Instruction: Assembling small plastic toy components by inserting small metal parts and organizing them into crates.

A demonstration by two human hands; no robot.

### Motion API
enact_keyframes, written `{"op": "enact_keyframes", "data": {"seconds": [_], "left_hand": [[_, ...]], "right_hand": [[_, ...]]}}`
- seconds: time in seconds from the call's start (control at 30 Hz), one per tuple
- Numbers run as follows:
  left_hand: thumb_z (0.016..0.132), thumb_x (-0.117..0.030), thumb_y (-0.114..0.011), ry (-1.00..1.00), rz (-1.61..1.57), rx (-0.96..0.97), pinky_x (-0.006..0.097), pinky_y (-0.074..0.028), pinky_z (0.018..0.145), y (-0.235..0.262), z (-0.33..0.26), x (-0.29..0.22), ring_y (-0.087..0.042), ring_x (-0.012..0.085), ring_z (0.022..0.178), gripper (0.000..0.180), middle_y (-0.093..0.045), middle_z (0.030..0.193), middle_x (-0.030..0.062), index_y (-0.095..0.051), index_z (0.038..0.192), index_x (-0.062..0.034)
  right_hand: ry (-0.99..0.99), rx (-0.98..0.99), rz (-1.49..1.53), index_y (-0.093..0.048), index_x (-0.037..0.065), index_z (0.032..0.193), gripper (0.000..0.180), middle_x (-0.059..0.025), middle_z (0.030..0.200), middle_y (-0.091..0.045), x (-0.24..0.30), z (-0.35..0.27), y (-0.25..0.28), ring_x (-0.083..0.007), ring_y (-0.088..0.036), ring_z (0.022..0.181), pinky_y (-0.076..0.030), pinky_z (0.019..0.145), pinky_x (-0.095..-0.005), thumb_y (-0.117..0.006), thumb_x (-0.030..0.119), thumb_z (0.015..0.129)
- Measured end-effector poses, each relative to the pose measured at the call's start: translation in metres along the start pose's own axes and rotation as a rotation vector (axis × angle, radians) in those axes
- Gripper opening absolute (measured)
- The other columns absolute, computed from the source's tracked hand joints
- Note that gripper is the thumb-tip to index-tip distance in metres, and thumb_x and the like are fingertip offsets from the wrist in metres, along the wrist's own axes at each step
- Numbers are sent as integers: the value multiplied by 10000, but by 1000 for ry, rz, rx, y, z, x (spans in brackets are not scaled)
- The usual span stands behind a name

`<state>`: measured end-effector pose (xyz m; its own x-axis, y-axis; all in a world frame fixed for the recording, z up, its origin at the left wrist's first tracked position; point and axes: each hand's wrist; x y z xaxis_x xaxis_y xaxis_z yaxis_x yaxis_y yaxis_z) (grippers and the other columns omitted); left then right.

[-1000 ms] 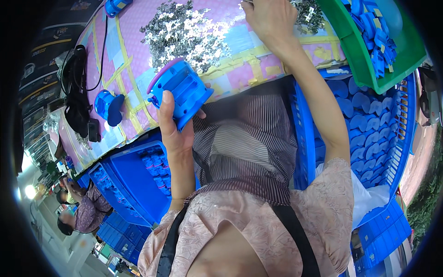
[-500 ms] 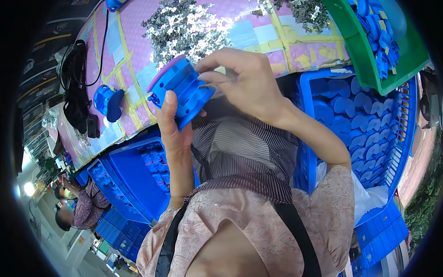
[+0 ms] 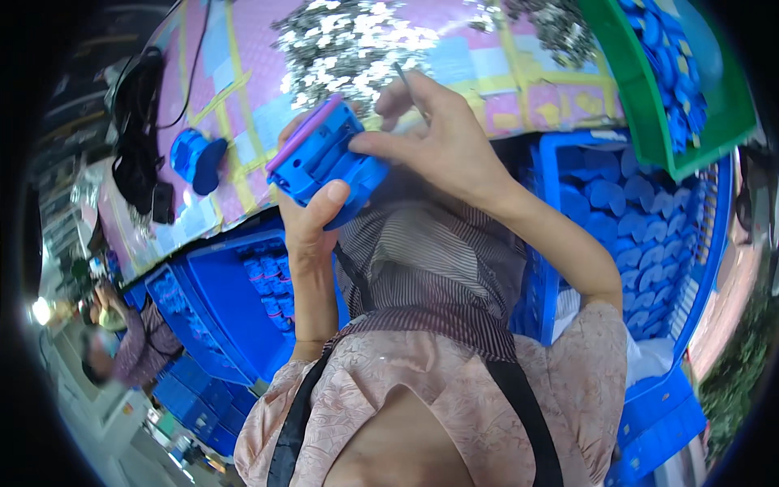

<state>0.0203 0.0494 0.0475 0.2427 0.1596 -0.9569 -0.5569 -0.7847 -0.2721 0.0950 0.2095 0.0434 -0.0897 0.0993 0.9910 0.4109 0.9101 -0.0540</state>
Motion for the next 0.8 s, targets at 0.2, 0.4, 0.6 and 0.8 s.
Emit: {"op": "enact_keyframes", "data": {"seconds": [0.2, 0.4, 0.6, 0.8], "left_hand": [[710, -339, -777, 207, -385, -114, 393, -606, 701, 63, -37, -11, -674, 281, 955, 818, -604, 1155, 190, -409, 1349, 13], [844, -313, -641, -23, -498, -424, 391, -598, 711, 168, -123, -2, -640, 354, 1104, 641, -615, 1217, 184, -438, 1353, 19], [860, -313, -676, -1, -577, -1303, 491, -563, 810, 297, -277, 110, -639, 272, 1007, 388, -636, 1127, 114, -572, 1154, -83], [798, -370, -736, -90, -932, -1855, 443, -557, 821, 413, -499, 259, -641, 265, 962, 421, -662, 1065, 100, -588, 1096, -111]], "right_hand": [[132, 127, -246, -626, 47, 905, 193, 32, 814, -558, 22, 23, -58, -16, -480, 708, -346, 551, -177, -769, 154, 832], [437, 212, -668, -682, 19, 948, 460, -3, 784, -616, -5, 134, -156, -71, -535, 726, -433, 639, -240, -689, 474, 879], [132, 383, -770, -687, 23, 1136, 740, -41, 905, -636, -20, 199, -226, -144, -574, 834, -443, 733, -273, -666, 672, 781], [-35, 526, -659, -693, 81, 1178, 483, 33, 794, -572, -20, 210, -233, -34, -381, 502, -255, 460, -201, -671, 454, 873]]}}
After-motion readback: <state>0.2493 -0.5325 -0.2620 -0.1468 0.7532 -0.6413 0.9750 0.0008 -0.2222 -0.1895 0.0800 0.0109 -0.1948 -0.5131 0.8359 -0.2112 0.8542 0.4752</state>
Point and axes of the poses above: each hand's wrist, its own z-axis towards the middle knuckle, its own y-axis out of the back of the hand, x = y × z
